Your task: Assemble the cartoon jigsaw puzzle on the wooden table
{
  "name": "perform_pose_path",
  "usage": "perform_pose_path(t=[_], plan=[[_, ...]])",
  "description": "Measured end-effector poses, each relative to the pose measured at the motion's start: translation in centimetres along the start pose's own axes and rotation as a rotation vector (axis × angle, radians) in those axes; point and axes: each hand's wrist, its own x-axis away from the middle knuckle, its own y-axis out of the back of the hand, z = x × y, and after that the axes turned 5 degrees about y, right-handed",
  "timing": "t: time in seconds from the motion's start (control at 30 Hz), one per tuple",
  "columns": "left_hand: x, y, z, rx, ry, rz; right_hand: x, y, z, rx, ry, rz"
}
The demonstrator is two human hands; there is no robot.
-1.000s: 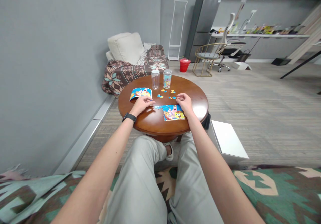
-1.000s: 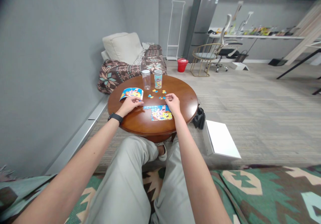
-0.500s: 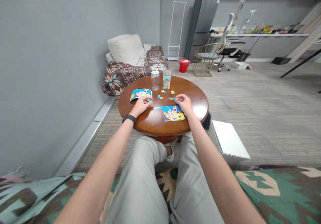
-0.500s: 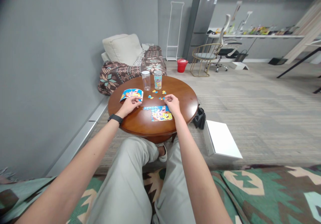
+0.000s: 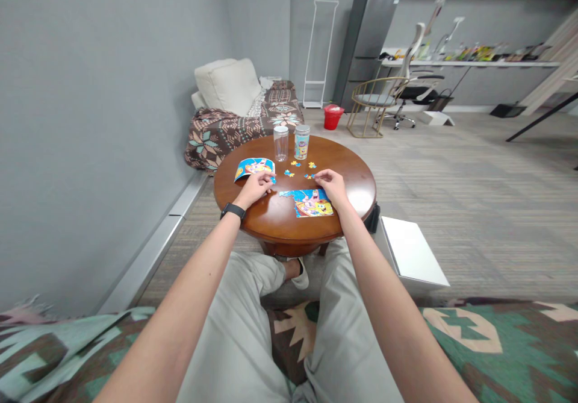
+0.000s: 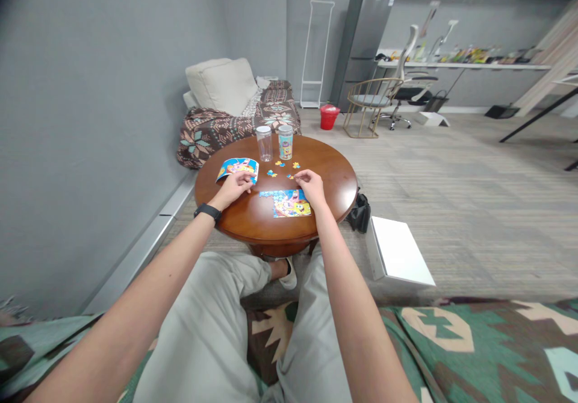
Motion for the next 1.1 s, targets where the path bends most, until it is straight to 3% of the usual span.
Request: perform_pose_path(t=[1.1], plan=[[-0.1, 0.1, 0.1, 0.089, 0.043, -0.019, -0.1, -0.2, -0.3, -0.046, -0.019, -0.030]])
